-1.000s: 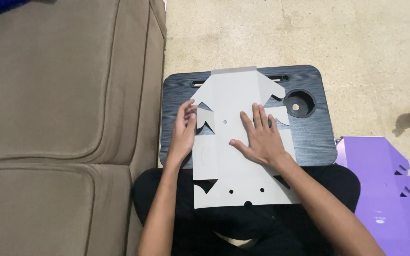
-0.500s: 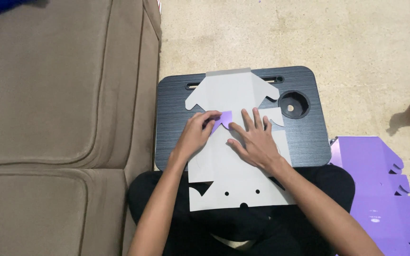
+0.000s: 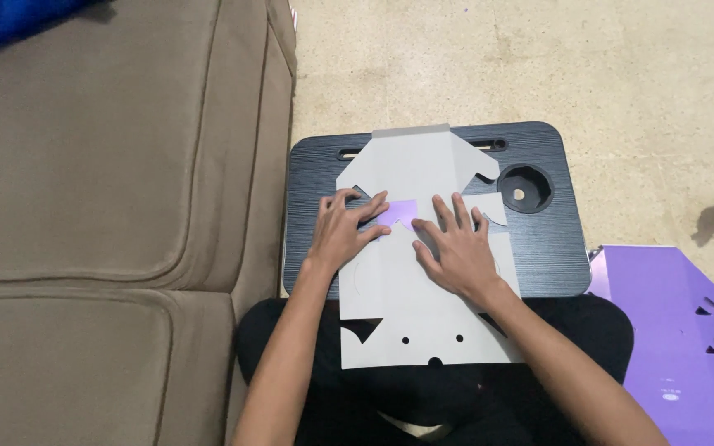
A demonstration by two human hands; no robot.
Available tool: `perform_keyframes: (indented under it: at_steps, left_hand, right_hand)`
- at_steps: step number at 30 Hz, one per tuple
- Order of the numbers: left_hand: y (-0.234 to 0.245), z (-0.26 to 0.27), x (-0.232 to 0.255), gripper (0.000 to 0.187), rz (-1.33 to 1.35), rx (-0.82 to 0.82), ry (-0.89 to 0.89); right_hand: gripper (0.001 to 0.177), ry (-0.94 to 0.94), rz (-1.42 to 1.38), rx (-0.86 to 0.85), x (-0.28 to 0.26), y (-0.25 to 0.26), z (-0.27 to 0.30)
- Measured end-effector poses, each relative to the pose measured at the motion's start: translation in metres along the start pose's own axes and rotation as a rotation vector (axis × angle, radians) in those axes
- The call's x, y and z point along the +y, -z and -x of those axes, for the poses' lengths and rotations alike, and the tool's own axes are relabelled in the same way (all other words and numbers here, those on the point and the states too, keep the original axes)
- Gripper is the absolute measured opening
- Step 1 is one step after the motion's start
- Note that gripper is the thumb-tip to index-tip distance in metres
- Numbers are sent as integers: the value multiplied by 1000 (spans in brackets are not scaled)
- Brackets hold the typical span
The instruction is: The person folds and assembles a flat white cardboard piece into a box shape on a small table. They fold the side flaps, tuck in the tabs, and secure the structure by hand.
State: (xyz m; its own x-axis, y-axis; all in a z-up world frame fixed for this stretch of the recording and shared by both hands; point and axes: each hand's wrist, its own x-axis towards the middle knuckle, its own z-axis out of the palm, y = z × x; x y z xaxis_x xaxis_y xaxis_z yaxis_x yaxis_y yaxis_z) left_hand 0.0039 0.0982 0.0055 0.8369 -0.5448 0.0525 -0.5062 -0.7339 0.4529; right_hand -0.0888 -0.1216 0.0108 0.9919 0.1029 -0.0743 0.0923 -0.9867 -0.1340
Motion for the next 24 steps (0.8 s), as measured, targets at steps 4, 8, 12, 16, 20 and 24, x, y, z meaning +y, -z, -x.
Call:
perform_keyframes:
  at_steps: [4,8,12,16,20,24]
  left_hand:
    - [22,-2,16,72,10,-64,45]
    - [8,-7,6,72,99,-59,76]
    - [-2,-3,10,76,260,124,128]
    - [-12,-2,9,88,220,174,114]
    - [-25,-8,-7,74,31,122,73]
    - [-25,-9,-11,70,-27,26,65]
  right_hand:
    - [49,4,-2,17,1,-5,1]
    - [50,-1,-18,22,0,-2,2]
    - [50,-18,-26,17,-1,0,2]
    - [50,-15,-40,5,-2,1,4]
    - [49,-12,-65,14,0,6,2]
    - [48,-16,-105,-2,0,9,4]
